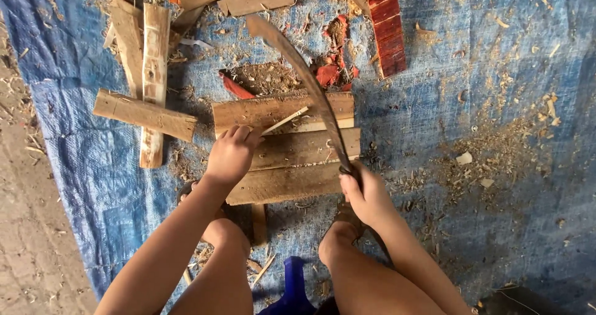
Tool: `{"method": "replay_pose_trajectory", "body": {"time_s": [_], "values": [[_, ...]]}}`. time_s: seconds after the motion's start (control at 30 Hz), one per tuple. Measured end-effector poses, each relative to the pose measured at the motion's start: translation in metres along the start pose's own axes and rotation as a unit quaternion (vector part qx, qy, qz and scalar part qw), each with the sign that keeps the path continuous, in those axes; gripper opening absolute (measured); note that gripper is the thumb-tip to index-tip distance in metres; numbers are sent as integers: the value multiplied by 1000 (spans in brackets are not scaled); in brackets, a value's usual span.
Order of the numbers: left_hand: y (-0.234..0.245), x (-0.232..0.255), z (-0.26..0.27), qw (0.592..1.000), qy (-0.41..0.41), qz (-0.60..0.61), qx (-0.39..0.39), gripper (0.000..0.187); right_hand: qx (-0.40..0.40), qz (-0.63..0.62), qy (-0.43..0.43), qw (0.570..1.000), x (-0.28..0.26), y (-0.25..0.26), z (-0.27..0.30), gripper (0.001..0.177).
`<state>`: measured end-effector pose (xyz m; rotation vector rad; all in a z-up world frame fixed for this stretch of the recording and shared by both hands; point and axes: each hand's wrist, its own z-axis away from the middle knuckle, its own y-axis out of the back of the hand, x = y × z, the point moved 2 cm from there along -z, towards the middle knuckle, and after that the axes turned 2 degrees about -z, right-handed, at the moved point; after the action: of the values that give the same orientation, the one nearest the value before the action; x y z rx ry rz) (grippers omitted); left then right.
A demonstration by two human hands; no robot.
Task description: Carving and shaving a small piece of wood using a curved blade tool on a floor-based workspace.
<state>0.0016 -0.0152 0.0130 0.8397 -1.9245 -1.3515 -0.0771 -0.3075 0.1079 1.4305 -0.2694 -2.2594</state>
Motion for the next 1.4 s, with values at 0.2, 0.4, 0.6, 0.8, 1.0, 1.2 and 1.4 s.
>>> {"method": "replay_pose_trajectory", "body": {"time_s": [0.2, 0.4, 0.6, 0.8, 1.0, 1.2, 1.4], "values": [[-1, 1, 0, 1000, 6, 4, -8, 15, 48, 176, -6, 983, 3, -10, -13, 38], [-2, 0, -1, 1000, -14, 13, -13, 11, -87, 200, -163, 962, 22, -20, -29, 53], [9, 2, -6, 1000, -22, 5, -10, 13, -110, 134, -192, 966, 22, -15, -28, 52], [-4, 1, 1, 1000, -11, 4, 6, 13, -180, -267, -207, 924, 31, -14, -20, 56], [-5, 3, -1, 1000, -4, -22, 11, 15, -10, 4, -38, 999, -16, 2, -3, 33], [-9, 3, 1, 999, 9, -46, 22, 18, 50, 233, 6, 971, 17, -11, -13, 43], [-6, 3, 0, 999, -10, -15, 32, 17, -80, 232, -121, 962, 27, -11, -28, 51]]}}
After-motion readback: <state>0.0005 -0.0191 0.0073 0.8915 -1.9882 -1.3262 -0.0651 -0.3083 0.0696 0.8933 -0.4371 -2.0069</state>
